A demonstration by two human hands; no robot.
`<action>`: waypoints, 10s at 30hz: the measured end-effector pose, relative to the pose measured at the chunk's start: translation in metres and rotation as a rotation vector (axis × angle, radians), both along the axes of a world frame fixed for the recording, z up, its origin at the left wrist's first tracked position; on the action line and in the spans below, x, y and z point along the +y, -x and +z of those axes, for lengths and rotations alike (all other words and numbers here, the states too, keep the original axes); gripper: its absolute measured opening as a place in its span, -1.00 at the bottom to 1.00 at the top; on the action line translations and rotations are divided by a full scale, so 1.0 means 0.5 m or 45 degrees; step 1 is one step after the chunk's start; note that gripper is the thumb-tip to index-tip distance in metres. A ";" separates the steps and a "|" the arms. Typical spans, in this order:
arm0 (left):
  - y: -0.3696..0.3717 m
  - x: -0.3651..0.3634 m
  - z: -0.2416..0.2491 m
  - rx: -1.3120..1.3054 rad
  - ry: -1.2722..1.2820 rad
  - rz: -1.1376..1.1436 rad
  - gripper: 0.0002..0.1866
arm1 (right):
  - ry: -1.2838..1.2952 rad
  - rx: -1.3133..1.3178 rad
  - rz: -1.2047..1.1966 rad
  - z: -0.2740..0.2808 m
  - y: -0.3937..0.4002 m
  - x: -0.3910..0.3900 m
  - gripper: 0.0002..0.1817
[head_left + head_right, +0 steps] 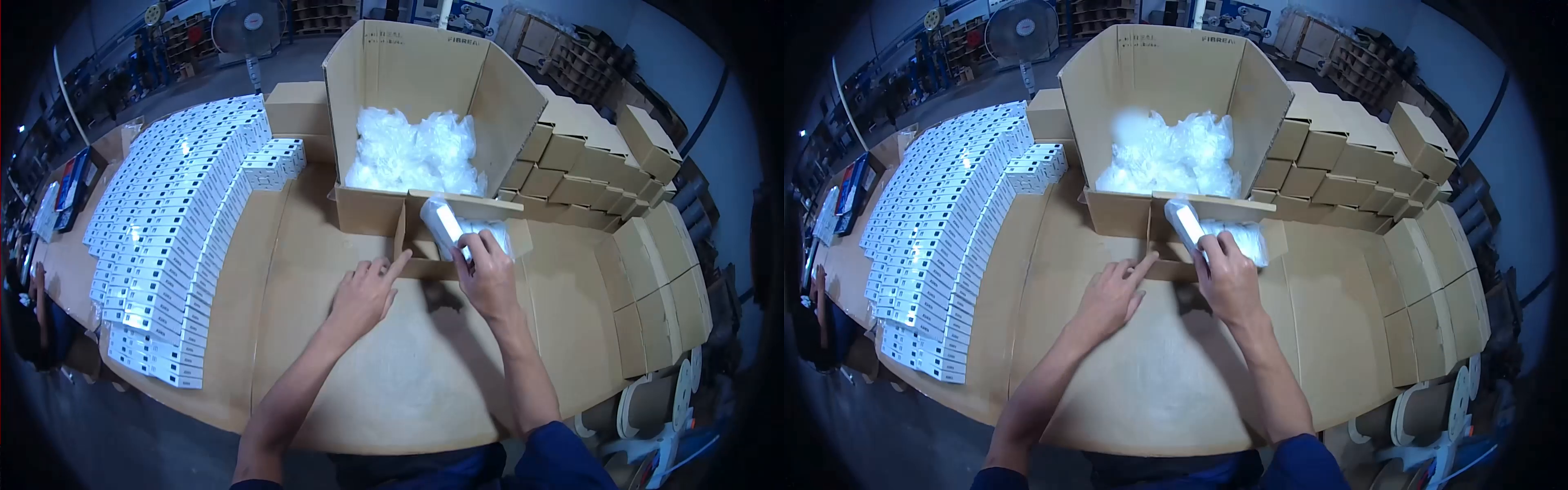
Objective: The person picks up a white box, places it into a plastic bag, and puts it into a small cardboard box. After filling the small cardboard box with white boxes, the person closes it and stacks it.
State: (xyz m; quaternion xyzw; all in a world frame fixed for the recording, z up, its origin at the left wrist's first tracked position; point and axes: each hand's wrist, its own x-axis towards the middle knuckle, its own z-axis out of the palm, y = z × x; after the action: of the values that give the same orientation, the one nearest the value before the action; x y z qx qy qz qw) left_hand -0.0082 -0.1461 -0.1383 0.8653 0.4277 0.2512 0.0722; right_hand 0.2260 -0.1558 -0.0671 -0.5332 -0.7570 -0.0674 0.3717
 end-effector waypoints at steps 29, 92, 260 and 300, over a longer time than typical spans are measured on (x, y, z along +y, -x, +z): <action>0.289 0.106 -0.034 -0.186 -0.120 0.435 -0.25 | 0.026 0.395 0.059 0.034 0.209 0.033 -0.66; -0.252 0.623 0.166 0.254 0.179 0.220 -0.52 | 0.298 1.021 0.176 0.160 -0.080 0.318 -0.70; -0.091 -0.365 -0.052 -1.956 1.127 0.100 -0.58 | 0.885 1.473 0.826 -0.081 -0.027 -0.269 -0.43; -0.064 -0.340 -0.035 -1.748 1.153 0.063 -0.66 | 0.892 1.497 0.603 -0.141 0.027 -0.325 -0.70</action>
State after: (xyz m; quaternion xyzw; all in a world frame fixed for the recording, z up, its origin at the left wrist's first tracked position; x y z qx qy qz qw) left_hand 0.0239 -0.3161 -0.1558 0.3966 0.3671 0.5292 0.6541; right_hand 0.2127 -0.3182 -0.1377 -0.3908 -0.5042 0.5594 0.5293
